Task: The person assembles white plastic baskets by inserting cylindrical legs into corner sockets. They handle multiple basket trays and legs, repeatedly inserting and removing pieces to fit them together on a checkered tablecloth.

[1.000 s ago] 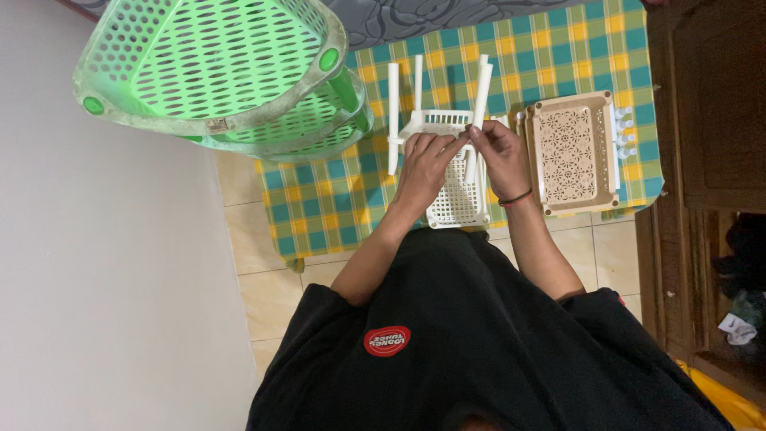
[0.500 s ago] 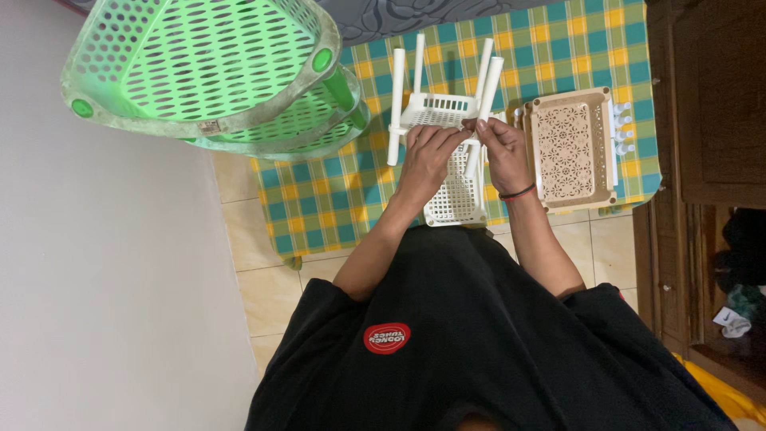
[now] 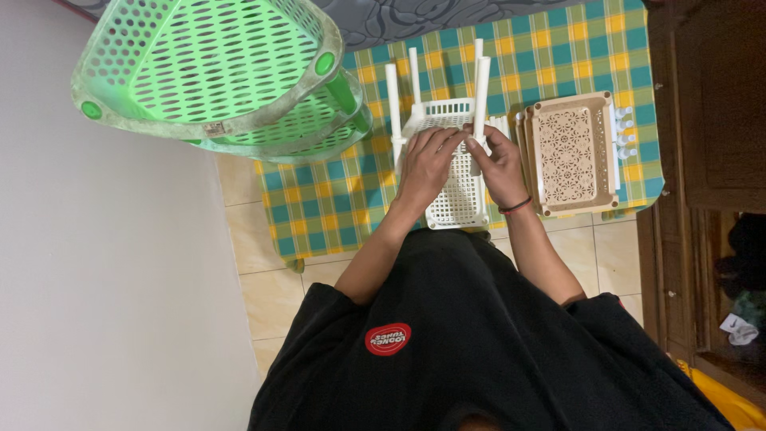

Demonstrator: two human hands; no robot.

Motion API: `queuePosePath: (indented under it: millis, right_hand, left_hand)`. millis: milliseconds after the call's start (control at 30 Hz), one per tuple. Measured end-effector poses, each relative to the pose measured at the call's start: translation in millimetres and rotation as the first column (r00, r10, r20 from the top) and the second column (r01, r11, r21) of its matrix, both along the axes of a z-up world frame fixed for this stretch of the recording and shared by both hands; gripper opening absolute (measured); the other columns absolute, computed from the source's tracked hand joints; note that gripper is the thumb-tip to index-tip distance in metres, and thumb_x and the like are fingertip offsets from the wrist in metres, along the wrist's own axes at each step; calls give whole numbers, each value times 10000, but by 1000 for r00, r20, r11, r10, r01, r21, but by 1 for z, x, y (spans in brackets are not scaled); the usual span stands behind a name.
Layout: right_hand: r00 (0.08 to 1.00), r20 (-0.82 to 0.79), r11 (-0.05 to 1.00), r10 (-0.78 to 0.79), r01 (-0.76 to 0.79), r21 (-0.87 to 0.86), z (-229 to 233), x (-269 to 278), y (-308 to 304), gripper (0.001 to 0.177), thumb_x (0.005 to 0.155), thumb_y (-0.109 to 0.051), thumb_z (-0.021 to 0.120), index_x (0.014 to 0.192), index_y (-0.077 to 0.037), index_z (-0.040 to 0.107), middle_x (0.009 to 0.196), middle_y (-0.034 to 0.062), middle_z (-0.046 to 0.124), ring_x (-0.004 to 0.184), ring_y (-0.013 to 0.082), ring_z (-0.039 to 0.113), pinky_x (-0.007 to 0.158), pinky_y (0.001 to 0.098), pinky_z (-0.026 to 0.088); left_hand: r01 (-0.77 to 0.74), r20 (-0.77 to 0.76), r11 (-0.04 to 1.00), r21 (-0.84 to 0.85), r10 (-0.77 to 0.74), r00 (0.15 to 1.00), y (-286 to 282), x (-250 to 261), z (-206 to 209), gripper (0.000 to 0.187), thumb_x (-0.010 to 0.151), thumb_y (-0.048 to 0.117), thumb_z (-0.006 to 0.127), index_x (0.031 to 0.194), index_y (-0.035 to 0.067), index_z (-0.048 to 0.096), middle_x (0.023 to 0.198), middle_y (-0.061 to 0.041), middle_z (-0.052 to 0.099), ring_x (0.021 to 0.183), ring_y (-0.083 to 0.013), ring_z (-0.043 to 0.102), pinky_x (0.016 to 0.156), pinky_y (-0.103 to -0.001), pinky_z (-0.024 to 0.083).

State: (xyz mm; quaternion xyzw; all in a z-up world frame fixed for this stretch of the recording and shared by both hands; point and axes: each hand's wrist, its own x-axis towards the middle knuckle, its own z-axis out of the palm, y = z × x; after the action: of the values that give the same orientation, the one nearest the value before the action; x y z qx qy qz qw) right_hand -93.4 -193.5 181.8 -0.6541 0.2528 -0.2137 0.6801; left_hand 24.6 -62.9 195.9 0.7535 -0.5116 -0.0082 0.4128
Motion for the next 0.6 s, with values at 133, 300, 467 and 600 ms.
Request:
queuePosePath:
  millis: [133,300,467,600]
  right_hand:
    - [1000,8,998,-7,6,60,-10,-7,-11,229,1036,-84,648,1257,-27,654,1295,87,690,1199,153,629,1026,310,522]
    - [994,112,976,13,-37,215,-23,-24,-34,152,1089,-97,578,1210,-33,646,1323,129,685,1273,165,583,1093,344,474]
    - [990,120,950,75,-107,295,-17,-41,-49,187,1084,-184,564,1189,-46,632,1276,151,684,1150,197,644,1047,371,507]
    - [975,200,919,94,-162,360,-10,-44,-57,219,1082,-209,576,1220,-47,629,1271,158,692,1139,204,635,995,364,497]
  left_hand:
    - [8,-7,989,-148,-9,1000,17,6,-20,463,857,164,827,1287,130,659,1353,-95,646,1366,-299,519,1169,-483,413]
    - [-173,-401,943,-283,47,915,55,37,-45,508,972,-7,566,1436,198,596,1483,-56,633,1507,-248,529,1263,-441,441]
    - [-84,-285,996,-18,76,956,58,50,-51,718,814,-21,695,1502,53,501,1527,-194,494,1453,-391,410,1215,-515,313]
    - [-2,-213,996,-86,-17,977,36,45,-56,508,797,9,798,1279,86,657,1407,-104,626,1417,-362,490,1204,-479,388]
